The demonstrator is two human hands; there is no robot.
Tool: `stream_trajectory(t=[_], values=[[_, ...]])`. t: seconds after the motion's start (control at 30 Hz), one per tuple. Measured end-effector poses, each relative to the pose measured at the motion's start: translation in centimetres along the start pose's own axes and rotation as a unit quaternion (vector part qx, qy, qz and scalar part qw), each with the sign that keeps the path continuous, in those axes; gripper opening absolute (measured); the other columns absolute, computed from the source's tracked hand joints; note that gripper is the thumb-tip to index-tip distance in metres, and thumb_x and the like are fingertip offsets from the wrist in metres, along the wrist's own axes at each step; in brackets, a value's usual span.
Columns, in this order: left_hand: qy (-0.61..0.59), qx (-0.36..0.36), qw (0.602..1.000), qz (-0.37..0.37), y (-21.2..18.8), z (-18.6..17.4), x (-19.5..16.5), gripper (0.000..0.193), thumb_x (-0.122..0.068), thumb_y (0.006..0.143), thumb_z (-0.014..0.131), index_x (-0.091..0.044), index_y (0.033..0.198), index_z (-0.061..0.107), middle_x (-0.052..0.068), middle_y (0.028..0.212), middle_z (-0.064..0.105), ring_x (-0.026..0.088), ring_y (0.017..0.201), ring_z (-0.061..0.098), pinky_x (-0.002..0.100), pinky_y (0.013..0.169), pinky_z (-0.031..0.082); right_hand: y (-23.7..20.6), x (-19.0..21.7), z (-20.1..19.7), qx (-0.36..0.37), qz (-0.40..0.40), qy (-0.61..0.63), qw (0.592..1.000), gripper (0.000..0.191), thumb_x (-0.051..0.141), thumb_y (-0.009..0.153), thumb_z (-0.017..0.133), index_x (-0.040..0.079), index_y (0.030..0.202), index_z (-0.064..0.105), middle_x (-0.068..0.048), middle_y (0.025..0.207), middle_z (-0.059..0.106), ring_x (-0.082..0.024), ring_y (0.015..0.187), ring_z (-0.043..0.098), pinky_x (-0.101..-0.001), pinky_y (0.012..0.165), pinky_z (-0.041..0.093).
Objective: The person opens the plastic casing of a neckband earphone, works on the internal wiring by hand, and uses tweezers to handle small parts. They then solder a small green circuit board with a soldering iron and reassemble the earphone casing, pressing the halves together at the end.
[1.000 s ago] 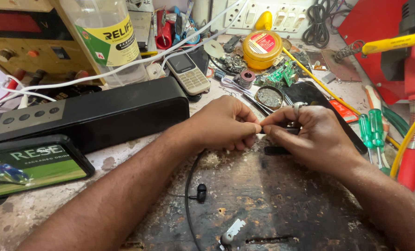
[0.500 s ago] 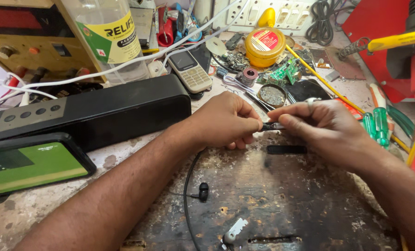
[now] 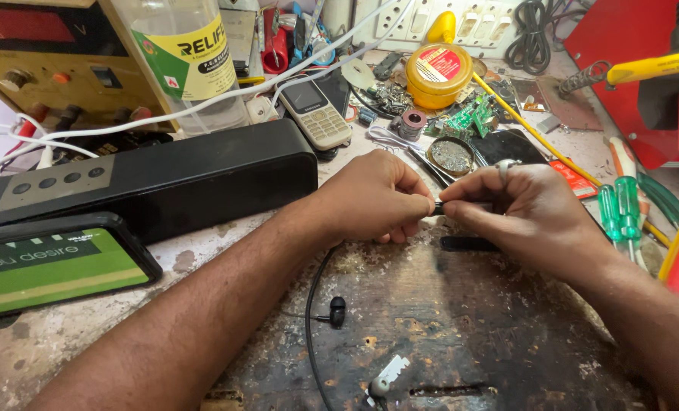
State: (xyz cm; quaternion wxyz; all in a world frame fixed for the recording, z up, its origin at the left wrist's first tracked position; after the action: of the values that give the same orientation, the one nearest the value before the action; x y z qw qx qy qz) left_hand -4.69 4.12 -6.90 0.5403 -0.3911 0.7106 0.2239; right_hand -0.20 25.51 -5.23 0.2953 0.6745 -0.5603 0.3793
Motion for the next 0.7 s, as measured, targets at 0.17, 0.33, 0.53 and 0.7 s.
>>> stream_trajectory(t=[0.17, 0.33, 0.53, 0.7], values=[[0.018, 0.01, 1.0, 0.018, 1.5, -0.2, 0.8, 0.02, -0.021, 0.086, 0.068, -0.005, 0.089, 0.079, 0.004, 0.066, 0.074, 0.008, 0.056, 0.069, 0.024, 0.05, 0.056, 1.0, -0.8, 0.2, -0.001, -0.026, -0.045, 0.999, 0.018, 0.011, 0.089, 0.074, 0.0, 0.103, 0.079, -0.003, 0.084, 0.075, -0.004, 0.076, 0.064, -0.0212, 0.067, 0.055], [0.0, 0.027, 1.0, 0.012, 1.5, -0.8, 0.2, 0.019, -0.019, 0.085, 0.068, -0.004, 0.089, 0.079, 0.003, 0.066, 0.073, 0.008, 0.056, 0.069, 0.024, 0.05, 0.056, 1.3, -0.2, -0.6, 0.024, 0.001, 0.013, 1.0, 0.023, 0.013, 0.086, 0.074, 0.001, 0.106, 0.077, -0.002, 0.086, 0.078, -0.004, 0.077, 0.068, -0.0212, 0.068, 0.057], [0.021, 0.027, 0.999, 0.024, 0.4, -1.4, -1.2, 0.019, -0.019, 0.086, 0.068, -0.003, 0.088, 0.079, 0.004, 0.066, 0.074, 0.008, 0.055, 0.069, 0.023, 0.051, 0.056, 0.8, 1.6, -0.5, 0.014, -0.019, -0.032, 0.999, 0.022, 0.014, 0.087, 0.075, 0.0, 0.104, 0.076, -0.004, 0.088, 0.079, -0.005, 0.078, 0.069, -0.0216, 0.069, 0.058], [0.008, 0.025, 1.0, 0.015, -0.2, -1.9, -1.4, 0.018, -0.02, 0.086, 0.068, -0.005, 0.089, 0.079, 0.003, 0.066, 0.074, 0.008, 0.056, 0.069, 0.023, 0.05, 0.056, 0.2, 3.3, -0.3, -0.008, -0.03, -0.105, 0.994, 0.025, 0.018, 0.086, 0.076, 0.005, 0.107, 0.079, -0.002, 0.085, 0.079, -0.004, 0.074, 0.068, -0.0221, 0.064, 0.058]])
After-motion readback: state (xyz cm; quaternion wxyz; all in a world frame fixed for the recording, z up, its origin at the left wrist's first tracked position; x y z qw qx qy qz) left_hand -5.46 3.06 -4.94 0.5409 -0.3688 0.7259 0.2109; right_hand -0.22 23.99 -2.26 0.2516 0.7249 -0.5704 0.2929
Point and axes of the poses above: each hand's wrist, its own y-axis towards the middle knuckle, its own z-axis out of the palm, x = y × z, the point moved 1 cm from there along y, towards the middle knuckle
